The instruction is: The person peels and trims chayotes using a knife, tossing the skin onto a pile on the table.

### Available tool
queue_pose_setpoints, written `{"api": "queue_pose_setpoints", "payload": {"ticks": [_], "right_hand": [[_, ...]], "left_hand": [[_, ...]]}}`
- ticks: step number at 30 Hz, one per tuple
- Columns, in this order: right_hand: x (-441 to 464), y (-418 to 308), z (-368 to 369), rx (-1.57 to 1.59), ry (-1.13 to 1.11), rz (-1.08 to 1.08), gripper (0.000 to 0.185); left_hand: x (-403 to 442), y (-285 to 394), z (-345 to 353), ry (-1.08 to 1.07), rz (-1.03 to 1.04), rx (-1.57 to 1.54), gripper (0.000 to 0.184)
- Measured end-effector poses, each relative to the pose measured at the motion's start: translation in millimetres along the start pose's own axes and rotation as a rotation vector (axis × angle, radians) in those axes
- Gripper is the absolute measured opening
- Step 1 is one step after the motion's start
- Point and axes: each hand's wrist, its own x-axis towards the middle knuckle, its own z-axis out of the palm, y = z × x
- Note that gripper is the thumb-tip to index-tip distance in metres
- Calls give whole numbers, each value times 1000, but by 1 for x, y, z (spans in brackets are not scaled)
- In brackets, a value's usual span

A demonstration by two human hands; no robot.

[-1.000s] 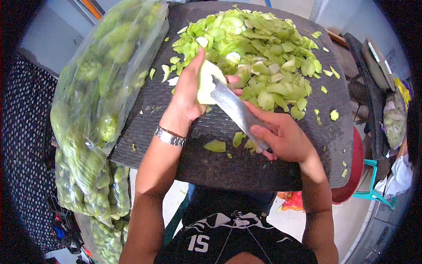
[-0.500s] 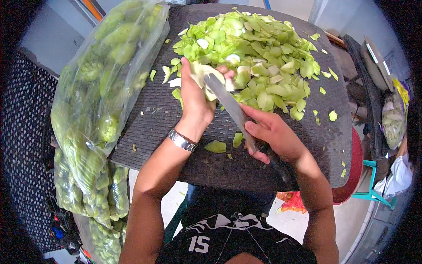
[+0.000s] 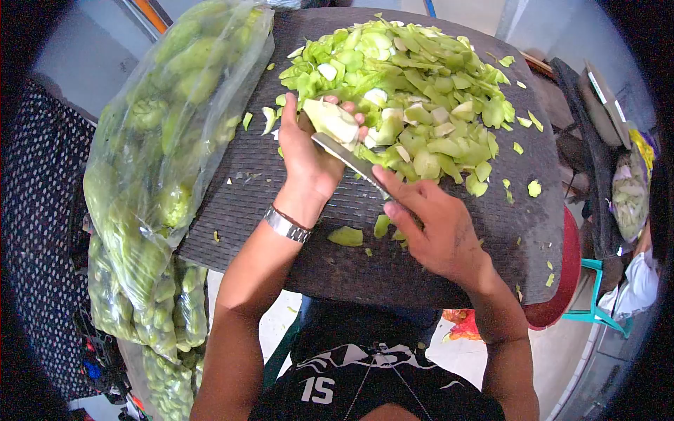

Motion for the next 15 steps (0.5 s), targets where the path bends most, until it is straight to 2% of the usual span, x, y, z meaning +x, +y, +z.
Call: {"api": "queue_pose_setpoints", "payload": {"ticks": [6,15], "right_hand": [[-3,-2,1,1,-27,23,48],[-3,-2,1,170,-115,33,49]], "left_hand": [[4,6,-7,26,73,-64,51],[1,14,-4,9,149,-146,48]]}}
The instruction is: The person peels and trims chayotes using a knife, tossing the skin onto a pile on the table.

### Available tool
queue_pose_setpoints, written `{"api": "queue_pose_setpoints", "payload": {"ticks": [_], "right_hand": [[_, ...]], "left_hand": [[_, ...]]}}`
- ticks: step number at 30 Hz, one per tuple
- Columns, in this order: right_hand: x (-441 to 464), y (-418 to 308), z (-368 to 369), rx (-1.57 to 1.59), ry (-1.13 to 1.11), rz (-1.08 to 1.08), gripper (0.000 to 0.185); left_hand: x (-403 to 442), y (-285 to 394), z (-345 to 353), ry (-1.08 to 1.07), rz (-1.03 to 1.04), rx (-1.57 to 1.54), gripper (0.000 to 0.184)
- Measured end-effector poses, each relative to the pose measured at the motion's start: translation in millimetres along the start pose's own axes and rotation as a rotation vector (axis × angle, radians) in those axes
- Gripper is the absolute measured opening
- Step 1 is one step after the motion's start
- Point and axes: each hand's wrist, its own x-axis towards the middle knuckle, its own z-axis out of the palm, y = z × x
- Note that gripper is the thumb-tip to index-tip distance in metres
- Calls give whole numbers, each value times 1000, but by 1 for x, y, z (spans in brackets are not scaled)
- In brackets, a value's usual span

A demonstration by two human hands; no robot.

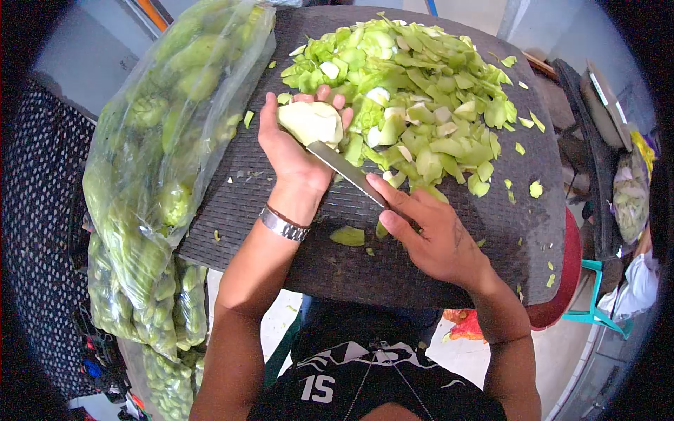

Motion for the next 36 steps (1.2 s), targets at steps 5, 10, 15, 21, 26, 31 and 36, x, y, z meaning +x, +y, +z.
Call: {"api": "queue_pose_setpoints", "payload": {"ticks": [5,10,15,21,26,31,36], "right_hand": [[0,-3,-2,7,-33,5,49],[0,-8,-4,23,-42,3,49],[1,-6,-4,23,-51,56,48],[1,-6,-4,41,-39,57,47],[0,-8,1,72,16,50,47],[0,-11,2,76,41,62,47],[0,-13,5,103,69,70,47]], "left_hand": [[1,5,0,-49,21,42,49],[7,8,-10,-154,-7,13,48],[-2,5,1,-79,6,79,49],[-10,1,10,-86,46,113,51],[-12,0,15,-38,65,99,51],[-14,0,16,-6,57,72,52],[-17,0,18,-3,66,72,51]]}}
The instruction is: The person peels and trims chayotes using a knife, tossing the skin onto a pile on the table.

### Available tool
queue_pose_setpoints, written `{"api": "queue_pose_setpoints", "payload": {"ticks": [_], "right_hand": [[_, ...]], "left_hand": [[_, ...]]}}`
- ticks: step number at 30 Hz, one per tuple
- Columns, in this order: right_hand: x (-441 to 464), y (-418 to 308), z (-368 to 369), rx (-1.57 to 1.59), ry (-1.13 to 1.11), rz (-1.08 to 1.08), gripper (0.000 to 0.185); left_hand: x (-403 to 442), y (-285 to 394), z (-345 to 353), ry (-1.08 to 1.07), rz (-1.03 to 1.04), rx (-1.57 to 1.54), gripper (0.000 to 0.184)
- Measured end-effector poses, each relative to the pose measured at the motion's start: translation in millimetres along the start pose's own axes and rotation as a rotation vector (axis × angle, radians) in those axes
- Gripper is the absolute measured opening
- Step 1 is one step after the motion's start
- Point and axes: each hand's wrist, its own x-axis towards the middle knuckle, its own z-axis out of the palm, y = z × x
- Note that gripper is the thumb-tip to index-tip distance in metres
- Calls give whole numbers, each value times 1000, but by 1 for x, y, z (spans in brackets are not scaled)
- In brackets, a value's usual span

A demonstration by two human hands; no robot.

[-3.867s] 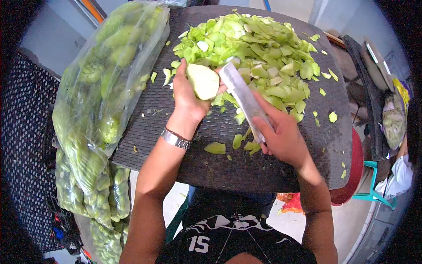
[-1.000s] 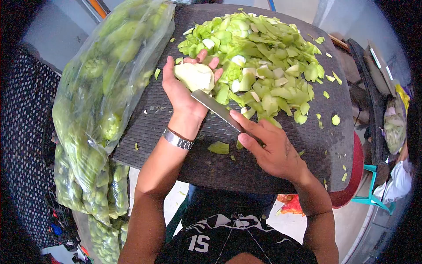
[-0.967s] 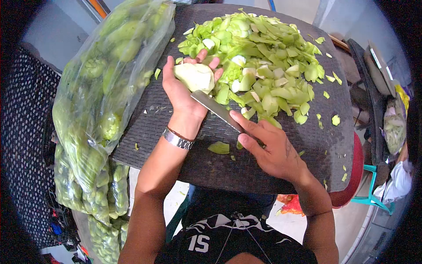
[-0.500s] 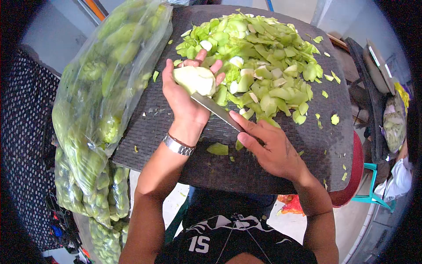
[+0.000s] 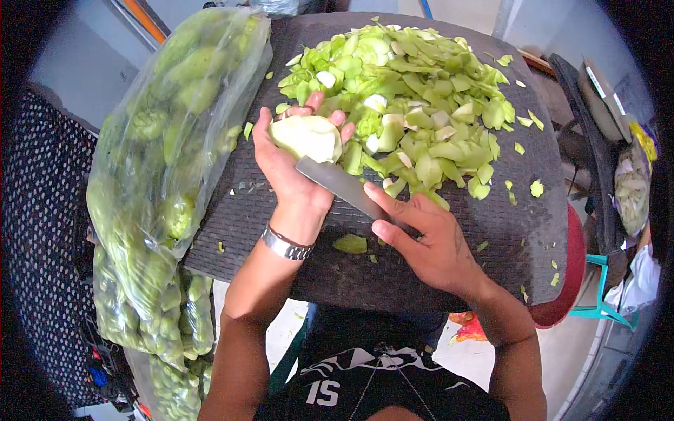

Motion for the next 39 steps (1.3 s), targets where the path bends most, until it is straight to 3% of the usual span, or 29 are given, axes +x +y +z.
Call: {"api": "queue_pose_setpoints", "payload": {"ticks": [4,11,18,20,21,22,24,29,39], "right_hand": [[-1,-1,1,5,21,0,47],[5,10,1,-95,106,-38,48],[4,12,0,-279,206,-2,50],[12,43,4,-59,216,-73,50],[14,48,-4,114,143,2,50],[17,49,-13,282,85,89,51],[12,33,-43,737,-199,485,53],[11,25,-43,510,-175,451,45],[7,3,-23,126,-36,221,33]], "left_hand": [[1,3,-8,-155,-15,-46,47],[-11,-16,4,-31,-106,5,58],[0,-22,-6,6,-165,144,55],[3,-21,-5,38,-189,159,51],[6,-18,-4,65,-213,185,50],[8,-16,-4,92,-235,211,48],[16,-17,-11,85,-210,267,44],[19,-16,-13,102,-270,163,42],[18,-16,-12,78,-80,204,44]]}}
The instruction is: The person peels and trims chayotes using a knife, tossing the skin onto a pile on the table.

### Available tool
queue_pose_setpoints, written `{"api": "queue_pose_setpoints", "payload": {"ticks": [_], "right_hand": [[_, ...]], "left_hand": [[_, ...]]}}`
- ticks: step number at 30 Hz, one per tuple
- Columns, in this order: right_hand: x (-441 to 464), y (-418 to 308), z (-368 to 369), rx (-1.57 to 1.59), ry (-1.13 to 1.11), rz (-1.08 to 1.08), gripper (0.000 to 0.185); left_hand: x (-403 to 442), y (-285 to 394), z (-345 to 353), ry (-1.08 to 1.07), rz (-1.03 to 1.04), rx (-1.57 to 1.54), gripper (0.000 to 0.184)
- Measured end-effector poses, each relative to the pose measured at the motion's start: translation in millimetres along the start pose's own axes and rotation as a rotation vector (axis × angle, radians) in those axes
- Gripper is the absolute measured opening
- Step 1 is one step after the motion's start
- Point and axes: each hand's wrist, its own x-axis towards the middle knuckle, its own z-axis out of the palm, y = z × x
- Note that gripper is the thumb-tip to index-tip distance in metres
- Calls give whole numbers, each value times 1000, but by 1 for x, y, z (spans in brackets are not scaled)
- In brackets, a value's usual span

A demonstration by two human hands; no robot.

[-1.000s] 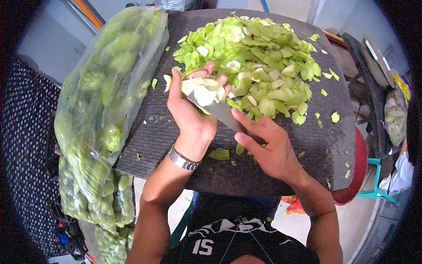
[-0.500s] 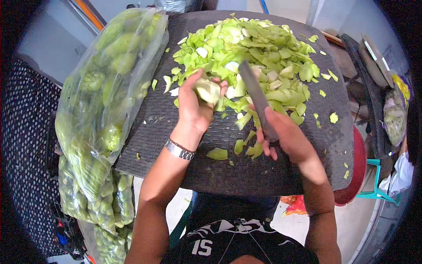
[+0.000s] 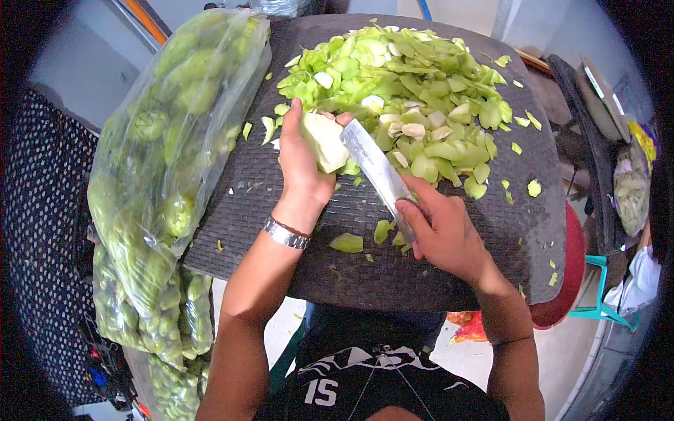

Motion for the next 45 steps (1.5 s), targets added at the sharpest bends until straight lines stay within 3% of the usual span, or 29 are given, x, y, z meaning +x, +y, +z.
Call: {"api": "queue_pose_setpoints", "payload": {"ticks": [3,23,26,34,45], "right_hand": [[0,12,6,-61,85,-148,32],[-2,15,14,-138,184,-310,40],[-2,9,10,-107,162,-195,41],[-5,7,6,-159,163,-245,43],[-10,6,-2,-207,103,-212,45]], "left_hand": [[-1,-2,0,21,19,38,44],[4,0,-9,3,133,160,46],[0,-7,-3,58,71,204,48],[-6,-4,-3,-63,-79,212,59],[-8,-7,2,-55,9,391,56]]}}
